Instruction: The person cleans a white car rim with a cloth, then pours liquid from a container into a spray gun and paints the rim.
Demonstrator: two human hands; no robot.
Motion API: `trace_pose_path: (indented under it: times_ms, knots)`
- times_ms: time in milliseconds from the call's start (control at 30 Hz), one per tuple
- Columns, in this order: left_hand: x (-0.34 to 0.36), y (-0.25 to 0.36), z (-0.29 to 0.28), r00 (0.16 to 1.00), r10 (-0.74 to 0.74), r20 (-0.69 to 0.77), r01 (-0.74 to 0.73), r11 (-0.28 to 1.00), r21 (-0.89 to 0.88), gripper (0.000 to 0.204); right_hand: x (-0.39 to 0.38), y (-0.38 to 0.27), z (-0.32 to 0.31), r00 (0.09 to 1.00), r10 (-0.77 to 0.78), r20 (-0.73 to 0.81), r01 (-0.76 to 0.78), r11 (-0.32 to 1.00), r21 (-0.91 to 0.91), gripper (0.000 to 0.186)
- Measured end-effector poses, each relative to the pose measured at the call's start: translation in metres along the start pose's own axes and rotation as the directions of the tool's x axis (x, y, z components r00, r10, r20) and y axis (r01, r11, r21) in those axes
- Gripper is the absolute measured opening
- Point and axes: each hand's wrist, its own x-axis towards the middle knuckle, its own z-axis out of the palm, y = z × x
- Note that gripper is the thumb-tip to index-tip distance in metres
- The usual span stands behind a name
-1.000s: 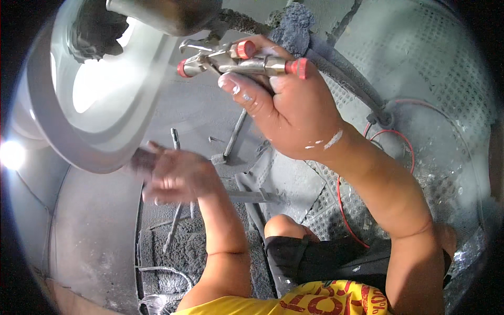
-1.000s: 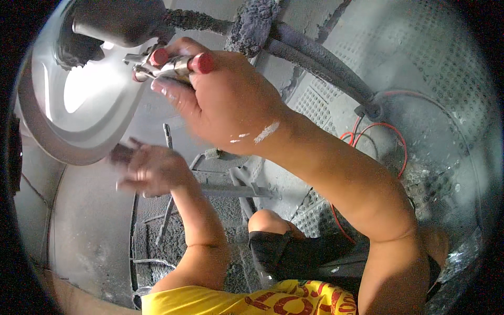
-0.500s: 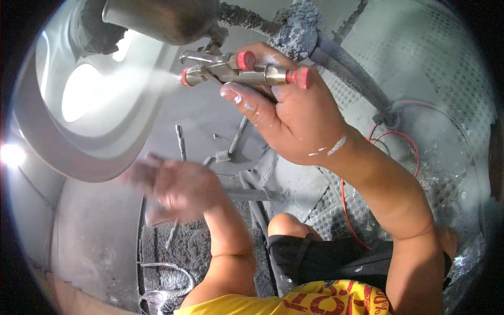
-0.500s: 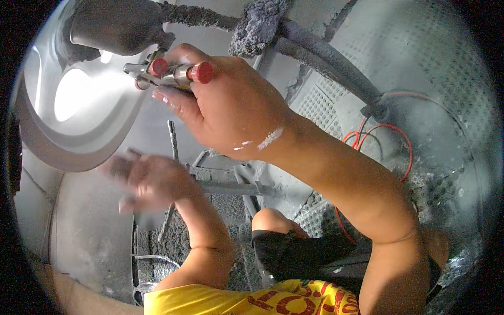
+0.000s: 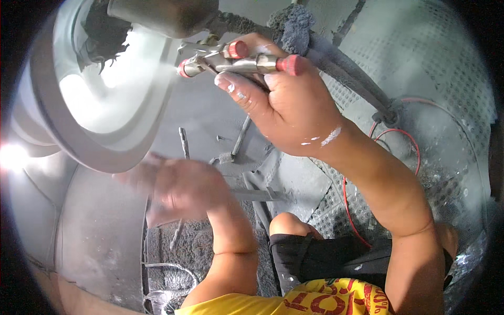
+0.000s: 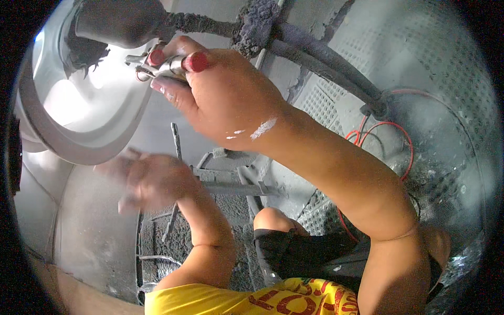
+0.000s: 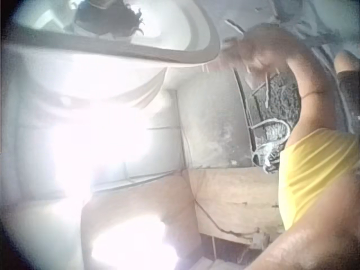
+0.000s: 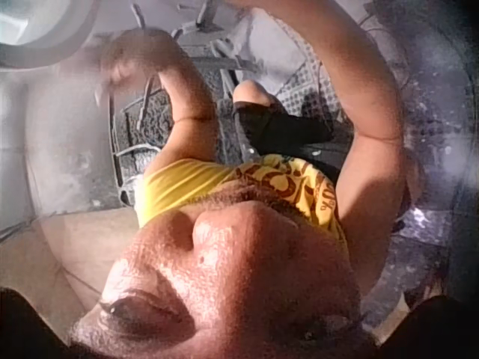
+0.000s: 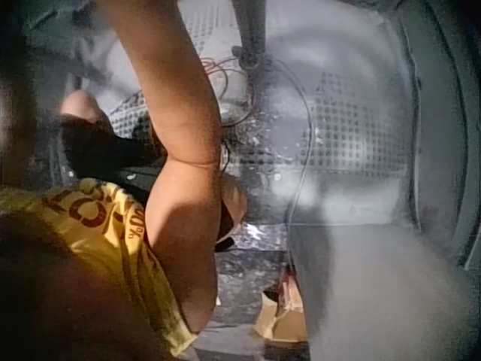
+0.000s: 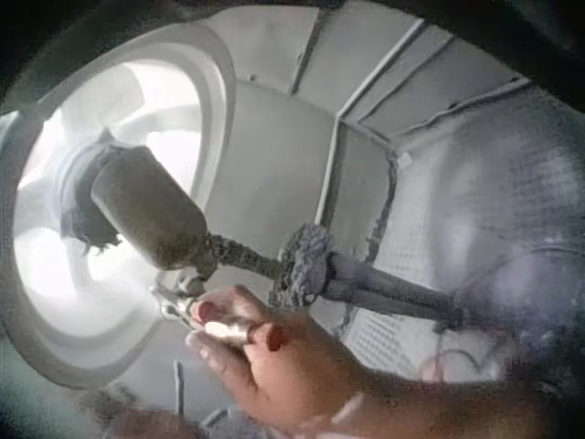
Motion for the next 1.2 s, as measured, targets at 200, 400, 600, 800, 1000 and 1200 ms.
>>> trace_pose_path:
  times_ms: [200, 400, 600, 800, 1000, 1200]
  knots:
    - [-0.001, -0.033, 0.017, 0.952, -0.25, -0.175, 0.222, 0.961, -0.165, 0.073, 0.002, 0.011, 0.001, 0.987, -0.138, -0.084, 0.133, 0.989, -0.057, 0.025]
    - [-0.019, 0.031, 0.039, 0.996, 0.059, 0.063, -0.038, 0.958, -0.284, 0.087, 0.001, 0.009, -0.004, 0.99, -0.127, -0.06, 0.121, 0.989, -0.088, 0.025]
    - [0.017, -0.066, -0.008, 0.95, -0.225, -0.216, 0.273, 0.935, 0.226, 0.079, 0.003, 0.005, 0.0, 0.989, -0.138, -0.057, 0.135, 0.989, -0.057, 0.025]
    - [-0.018, 0.029, 0.042, 0.999, -0.045, 0.009, 0.046, 0.978, -0.202, 0.086, 0.002, 0.009, -0.007, 0.992, -0.119, -0.045, 0.116, 0.991, -0.07, 0.023]
    - [0.008, -0.023, -0.029, 0.998, 0.006, 0.058, -0.005, 1.0, -0.003, 0.085, 0.0, 0.007, -0.003, 0.996, -0.078, -0.051, 0.077, 0.996, -0.034, 0.022]
    - [-0.003, -0.033, -0.007, 0.971, -0.215, -0.102, 0.196, 0.966, -0.168, 0.083, -0.002, 0.014, -0.003, 0.995, -0.088, -0.044, 0.085, 0.994, -0.073, 0.025]
